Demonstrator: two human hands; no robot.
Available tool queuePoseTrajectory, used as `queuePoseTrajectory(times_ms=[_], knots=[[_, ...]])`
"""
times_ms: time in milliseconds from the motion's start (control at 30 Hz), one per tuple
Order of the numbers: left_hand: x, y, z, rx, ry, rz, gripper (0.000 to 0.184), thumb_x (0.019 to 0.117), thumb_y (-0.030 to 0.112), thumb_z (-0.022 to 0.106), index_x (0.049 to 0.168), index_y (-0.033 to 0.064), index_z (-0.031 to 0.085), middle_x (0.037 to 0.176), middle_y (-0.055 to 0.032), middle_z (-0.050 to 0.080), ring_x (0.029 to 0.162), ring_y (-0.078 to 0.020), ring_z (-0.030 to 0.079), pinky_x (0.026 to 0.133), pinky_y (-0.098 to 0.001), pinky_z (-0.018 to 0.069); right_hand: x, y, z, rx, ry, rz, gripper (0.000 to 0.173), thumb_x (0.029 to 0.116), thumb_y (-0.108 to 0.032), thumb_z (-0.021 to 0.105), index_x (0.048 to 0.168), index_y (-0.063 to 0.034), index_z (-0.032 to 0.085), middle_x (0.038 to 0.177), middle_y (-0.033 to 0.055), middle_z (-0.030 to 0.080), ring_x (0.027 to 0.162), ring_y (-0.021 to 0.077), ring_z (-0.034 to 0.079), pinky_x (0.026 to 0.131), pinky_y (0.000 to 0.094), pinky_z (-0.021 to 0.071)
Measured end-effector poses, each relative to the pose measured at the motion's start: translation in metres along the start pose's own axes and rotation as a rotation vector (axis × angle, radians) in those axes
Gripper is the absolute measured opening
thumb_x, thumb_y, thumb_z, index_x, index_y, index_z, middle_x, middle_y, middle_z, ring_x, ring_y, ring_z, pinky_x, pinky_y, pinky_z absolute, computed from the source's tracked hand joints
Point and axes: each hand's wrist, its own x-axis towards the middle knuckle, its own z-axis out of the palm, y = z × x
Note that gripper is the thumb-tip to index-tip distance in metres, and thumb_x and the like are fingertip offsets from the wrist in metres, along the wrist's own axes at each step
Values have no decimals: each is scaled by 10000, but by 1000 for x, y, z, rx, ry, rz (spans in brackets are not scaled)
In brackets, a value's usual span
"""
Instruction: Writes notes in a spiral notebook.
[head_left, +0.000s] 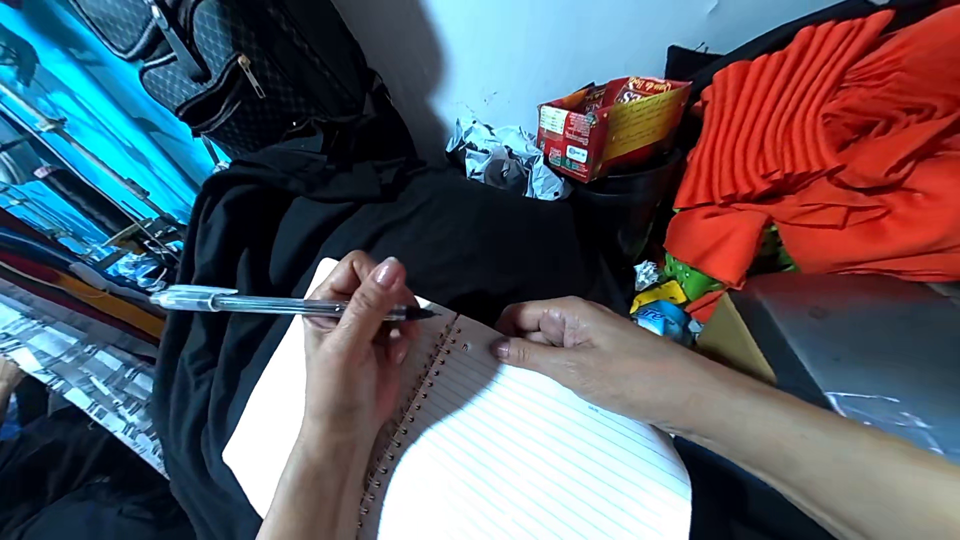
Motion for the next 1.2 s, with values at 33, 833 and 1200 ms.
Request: queuePoseTrajectory(times_ms=[33,833,1200], knots=[[1,1,-2,-31,10,-15,253,1039,229,568,794,184,616,621,59,546,483,-8,486,464,-135,415,0,0,0,2,-5,13,196,1035,-251,602,897,-154,702,608,-52,577,552,39,546,522,220,429],[2,9,18,554,-144,-138,276,827,-48,580,648,123,459,521,27,419,410,-32,377,384,-149,298,0,-7,0,-1,4,87,203,1051,-182,559,955,-129,730,738,-29,641,684,58,590,621,264,462],[1,0,15,510,-152,1,284,819,-66,552,655,136,438,535,43,413,414,-11,362,387,-125,296,1,-3,-2,-48,-25,11,239,1058,-189,536,906,-143,715,702,-41,601,657,51,566,602,249,441]])
